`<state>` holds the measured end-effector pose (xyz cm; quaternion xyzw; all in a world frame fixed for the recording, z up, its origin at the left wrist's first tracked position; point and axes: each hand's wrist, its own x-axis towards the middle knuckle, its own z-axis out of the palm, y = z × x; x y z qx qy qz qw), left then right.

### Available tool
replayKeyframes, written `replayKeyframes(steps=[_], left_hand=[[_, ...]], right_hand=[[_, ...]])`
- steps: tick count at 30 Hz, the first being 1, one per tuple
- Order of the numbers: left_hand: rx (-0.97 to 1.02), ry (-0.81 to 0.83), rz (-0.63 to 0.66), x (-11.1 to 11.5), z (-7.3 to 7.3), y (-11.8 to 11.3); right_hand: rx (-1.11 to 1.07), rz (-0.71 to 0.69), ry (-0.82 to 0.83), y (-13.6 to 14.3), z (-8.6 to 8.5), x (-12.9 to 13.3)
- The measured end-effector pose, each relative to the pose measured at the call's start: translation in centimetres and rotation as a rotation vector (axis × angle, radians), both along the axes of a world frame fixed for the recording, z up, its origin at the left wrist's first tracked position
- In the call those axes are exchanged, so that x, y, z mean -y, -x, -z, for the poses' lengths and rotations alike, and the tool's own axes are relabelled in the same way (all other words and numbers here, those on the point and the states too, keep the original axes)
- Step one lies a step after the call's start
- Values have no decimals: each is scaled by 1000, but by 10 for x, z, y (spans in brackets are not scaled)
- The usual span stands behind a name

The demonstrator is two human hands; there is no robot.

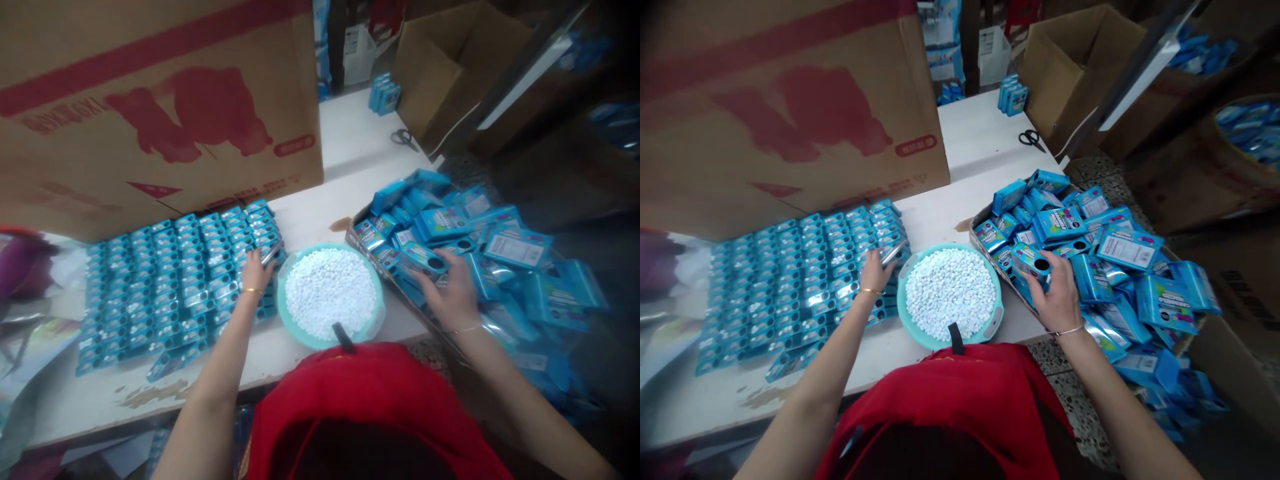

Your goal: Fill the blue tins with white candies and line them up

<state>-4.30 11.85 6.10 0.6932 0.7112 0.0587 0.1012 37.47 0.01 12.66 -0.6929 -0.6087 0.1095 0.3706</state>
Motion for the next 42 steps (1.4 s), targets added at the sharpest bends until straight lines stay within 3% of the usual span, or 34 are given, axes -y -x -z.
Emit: replayKeyframes(steps=[3,6,8,10,12,14,17,19,21,25,30,35,42], left_hand=[[183,12,135,32,-18,2],[232,266,390,80,-37,4],[147,414,461,112,-40,-4],[58,454,408,136,-30,-23],[55,411,290,148,-9,-50],[117,355,211,148,15,-81],[204,306,191,138,45,-116],[258,290,187,133,53,-125],[312,280,199,131,52,-121],[425,243,266,134,23,-93],[525,129,452,125,-43,-72],[435,161,628,108,-98,-80],[83,192,780,86,-147,-103]], right_hand=[[-421,-1,15,12,-13,10],[-724,-58,179,25,-14,19],[-813,-85,264,33,-10,24],[-868,-102,301,38,-4,30],[-904,-117,326,43,4,35],[-914,-120,353,46,14,41],[-876,-90,342,49,31,48],[-811,-83,324,50,40,52],[-710,-108,315,49,45,53],[-478,-175,244,48,45,49],[-214,-319,157,53,43,37],[-113,-446,55,68,44,26],[-58,-480,2,74,44,21]])
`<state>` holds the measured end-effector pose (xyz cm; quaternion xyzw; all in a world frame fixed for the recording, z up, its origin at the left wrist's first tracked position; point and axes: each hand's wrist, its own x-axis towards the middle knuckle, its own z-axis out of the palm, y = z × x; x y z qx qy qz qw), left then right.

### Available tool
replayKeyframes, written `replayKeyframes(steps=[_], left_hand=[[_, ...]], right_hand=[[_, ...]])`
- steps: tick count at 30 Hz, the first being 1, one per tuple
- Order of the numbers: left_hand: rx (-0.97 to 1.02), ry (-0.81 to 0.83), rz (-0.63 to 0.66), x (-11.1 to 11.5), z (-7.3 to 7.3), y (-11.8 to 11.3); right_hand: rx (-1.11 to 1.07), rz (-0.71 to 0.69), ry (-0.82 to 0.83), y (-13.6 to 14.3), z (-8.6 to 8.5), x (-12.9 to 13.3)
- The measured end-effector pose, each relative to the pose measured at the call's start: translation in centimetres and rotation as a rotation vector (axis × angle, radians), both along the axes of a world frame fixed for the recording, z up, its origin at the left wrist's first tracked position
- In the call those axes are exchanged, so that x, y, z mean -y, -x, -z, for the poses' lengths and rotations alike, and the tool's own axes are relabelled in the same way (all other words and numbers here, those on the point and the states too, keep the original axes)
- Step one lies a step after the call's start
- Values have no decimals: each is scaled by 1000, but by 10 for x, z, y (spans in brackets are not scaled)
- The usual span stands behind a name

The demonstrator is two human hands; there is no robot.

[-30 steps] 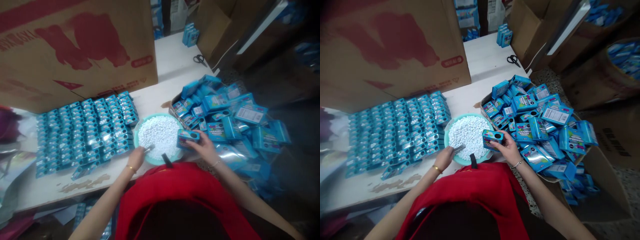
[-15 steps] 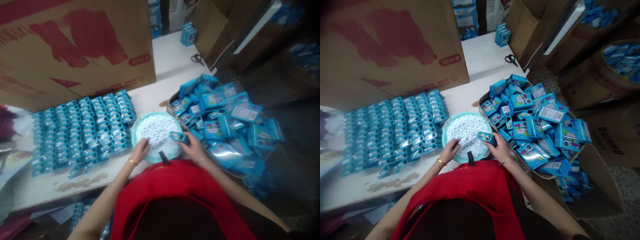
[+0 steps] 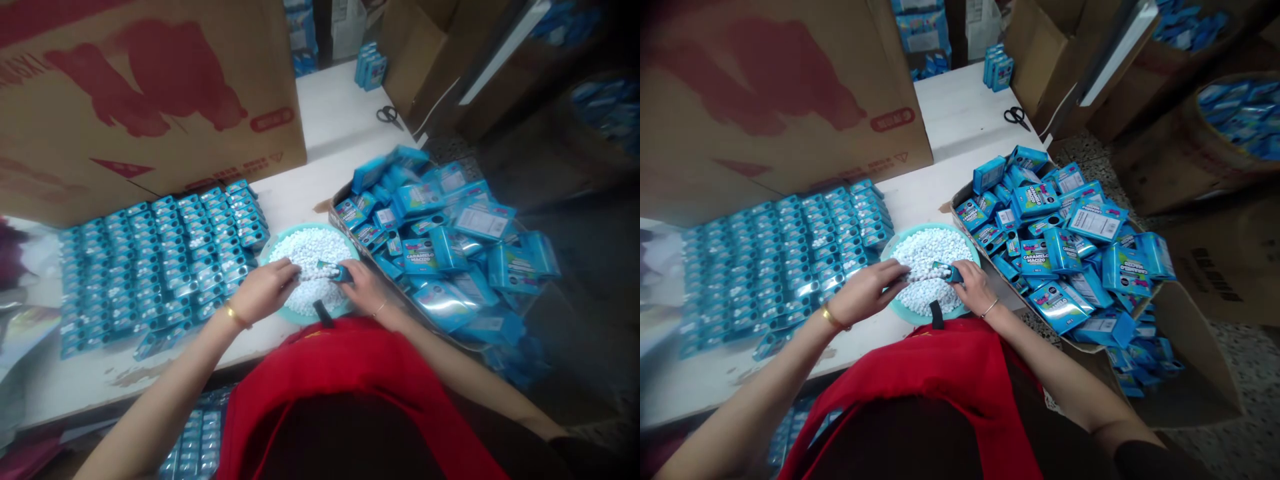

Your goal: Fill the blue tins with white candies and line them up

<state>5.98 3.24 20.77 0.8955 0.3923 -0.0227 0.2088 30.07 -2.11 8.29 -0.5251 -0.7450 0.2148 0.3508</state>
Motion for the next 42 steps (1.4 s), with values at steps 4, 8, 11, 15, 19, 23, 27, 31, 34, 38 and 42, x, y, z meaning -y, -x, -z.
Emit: replayKeyframes(steps=[4,8,11,15,19,23,27,31,34,38,42], left_hand=[[-112,10,50,-4,-15,-15],[-181,-54,24,3,-22,-29],[-168,-75,22,9,-29,-34],[-177,-109,-78,8,-14,-10],[-303,3,-291,9,56,32],[-156,154,-400,21,141,23],[2,179,-418,27,185,-20],[95,217,-420,25,183,-18],[251,254,-398,24,156,9],[368,230,-344,19,97,32],[297,169,-201,8,43,25]], right_hand=[[-4,3,20,1,3,0],[-1,-18,40,5,2,-1],[-9,-40,72,7,0,-2],[-61,-41,116,5,-1,-1],[-163,57,194,-5,0,3],[-233,173,216,-13,6,6],[-327,274,223,-15,9,6],[-363,331,219,-16,7,7],[-343,332,198,-18,7,7],[-220,267,145,-17,10,5],[-93,113,69,-7,9,1]])
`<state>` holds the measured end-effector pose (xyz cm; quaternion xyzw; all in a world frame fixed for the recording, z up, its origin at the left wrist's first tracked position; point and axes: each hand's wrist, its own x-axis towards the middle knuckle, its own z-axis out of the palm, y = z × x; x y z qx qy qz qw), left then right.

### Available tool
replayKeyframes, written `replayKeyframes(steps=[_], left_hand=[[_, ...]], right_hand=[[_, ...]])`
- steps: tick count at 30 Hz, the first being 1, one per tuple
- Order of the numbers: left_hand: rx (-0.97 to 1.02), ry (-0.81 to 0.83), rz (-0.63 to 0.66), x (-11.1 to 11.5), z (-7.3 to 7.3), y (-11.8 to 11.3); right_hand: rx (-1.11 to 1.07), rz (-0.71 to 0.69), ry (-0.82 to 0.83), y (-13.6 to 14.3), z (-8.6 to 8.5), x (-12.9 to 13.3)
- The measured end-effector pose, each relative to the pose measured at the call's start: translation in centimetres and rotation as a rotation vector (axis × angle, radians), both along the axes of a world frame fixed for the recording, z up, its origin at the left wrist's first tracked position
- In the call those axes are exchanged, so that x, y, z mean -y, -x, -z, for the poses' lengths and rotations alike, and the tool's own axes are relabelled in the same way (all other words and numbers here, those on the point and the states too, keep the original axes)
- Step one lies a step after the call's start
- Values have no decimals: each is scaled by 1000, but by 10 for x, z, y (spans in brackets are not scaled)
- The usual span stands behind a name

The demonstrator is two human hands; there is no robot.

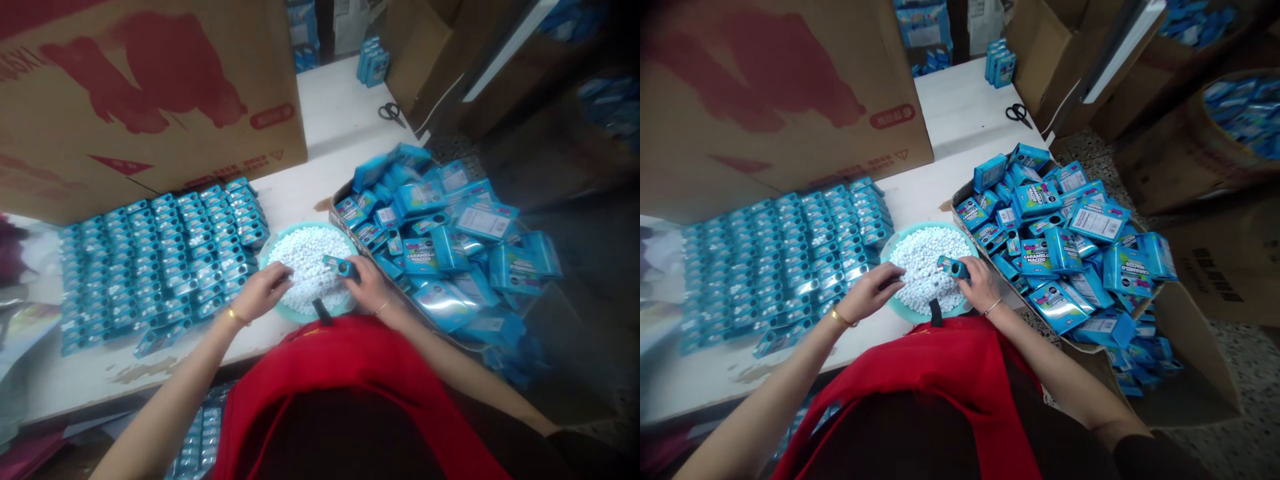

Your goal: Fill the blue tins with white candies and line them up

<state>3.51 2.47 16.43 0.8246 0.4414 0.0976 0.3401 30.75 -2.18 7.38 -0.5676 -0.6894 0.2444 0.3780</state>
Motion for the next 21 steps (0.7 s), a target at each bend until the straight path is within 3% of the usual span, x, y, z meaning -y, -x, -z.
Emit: replayKeyframes(steps=[6,10,13,15,17,21], left_hand=[[-372,-125,189,-9,-47,-39],[-472,-166,176,-1,-72,-64],[-445,-195,139,2,-78,-62],[-445,-220,86,2,-67,-46],[-489,-192,27,1,-41,-22],[-544,27,-92,10,46,7]], right_hand=[[27,-104,-49,15,3,-3],[3,-115,-61,17,11,-2],[-10,-106,-63,15,12,-1],[-5,-83,-48,10,9,0],[-6,-50,-31,5,4,1],[-45,31,4,-6,-1,1]])
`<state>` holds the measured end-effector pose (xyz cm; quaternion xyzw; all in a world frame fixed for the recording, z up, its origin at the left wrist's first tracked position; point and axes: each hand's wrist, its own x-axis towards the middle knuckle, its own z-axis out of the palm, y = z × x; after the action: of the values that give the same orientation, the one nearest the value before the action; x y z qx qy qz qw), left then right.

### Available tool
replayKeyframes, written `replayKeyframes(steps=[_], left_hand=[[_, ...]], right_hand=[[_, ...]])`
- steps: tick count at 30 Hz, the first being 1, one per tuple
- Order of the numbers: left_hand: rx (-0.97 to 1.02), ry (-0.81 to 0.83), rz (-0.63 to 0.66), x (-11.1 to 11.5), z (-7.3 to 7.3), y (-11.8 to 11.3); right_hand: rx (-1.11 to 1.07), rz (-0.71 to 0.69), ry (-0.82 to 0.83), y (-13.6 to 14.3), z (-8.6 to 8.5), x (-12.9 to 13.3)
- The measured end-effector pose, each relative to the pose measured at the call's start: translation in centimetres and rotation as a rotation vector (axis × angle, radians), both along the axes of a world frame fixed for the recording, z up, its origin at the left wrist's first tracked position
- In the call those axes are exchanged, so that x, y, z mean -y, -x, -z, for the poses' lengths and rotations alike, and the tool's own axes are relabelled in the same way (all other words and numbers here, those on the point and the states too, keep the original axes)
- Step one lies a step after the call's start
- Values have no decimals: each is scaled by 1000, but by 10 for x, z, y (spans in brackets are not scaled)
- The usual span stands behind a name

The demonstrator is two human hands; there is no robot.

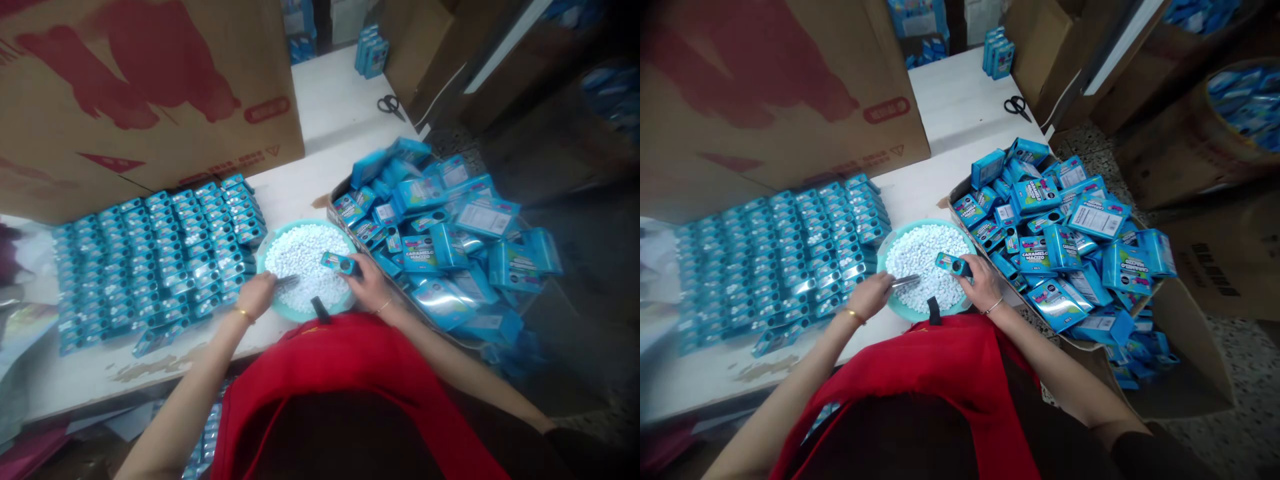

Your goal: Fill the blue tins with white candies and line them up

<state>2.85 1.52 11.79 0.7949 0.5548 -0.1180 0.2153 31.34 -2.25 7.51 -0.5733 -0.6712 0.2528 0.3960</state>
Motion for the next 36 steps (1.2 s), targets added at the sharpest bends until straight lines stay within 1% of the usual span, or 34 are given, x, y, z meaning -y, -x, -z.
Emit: replayKeyframes(steps=[2,3,4,5,6,7,9,11,13,16,19,21,23,26,29,31,33,35,36], left_hand=[[133,39,-92,8,43,-9],[185,41,-113,11,61,-19],[231,37,-128,13,75,-30],[261,32,-134,14,86,-42],[284,31,-135,14,94,-52],[309,34,-138,14,98,-59],[353,46,-141,12,97,-64],[406,62,-132,10,87,-55],[481,62,-112,8,69,-37],[575,38,-68,6,30,-12],[578,9,-12,1,-14,-2],[549,-17,52,-4,-40,-5],[475,-50,141,-10,-63,-13],[237,-100,292,-16,-90,-33],[-38,-147,413,-15,-114,-57],[-144,-196,459,-11,-128,-70],[-179,-232,491,-8,-138,-78],[-178,-248,487,-7,-140,-76],[-174,-254,457,-8,-137,-70]], right_hand=[[-8,39,14,-3,1,-1],[-10,59,17,-4,2,-1],[-16,79,17,-5,3,-2],[-28,97,18,-5,3,-2],[-43,112,19,-6,3,-2],[-60,125,25,-6,2,-2],[-97,144,43,-6,0,-1],[-122,157,57,-6,-2,0],[-120,162,54,-6,-1,2],[-66,149,25,-5,3,2],[20,80,-18,-1,4,-1],[67,6,-63,4,4,-3],[94,-65,-111,10,4,-4],[99,-120,-149,19,6,-5],[81,-135,-144,25,9,-6],[66,-138,-153,26,11,-6],[54,-134,-173,26,11,-6],[51,-127,-182,24,10,-6],[51,-124,-181,22,10,-6]])
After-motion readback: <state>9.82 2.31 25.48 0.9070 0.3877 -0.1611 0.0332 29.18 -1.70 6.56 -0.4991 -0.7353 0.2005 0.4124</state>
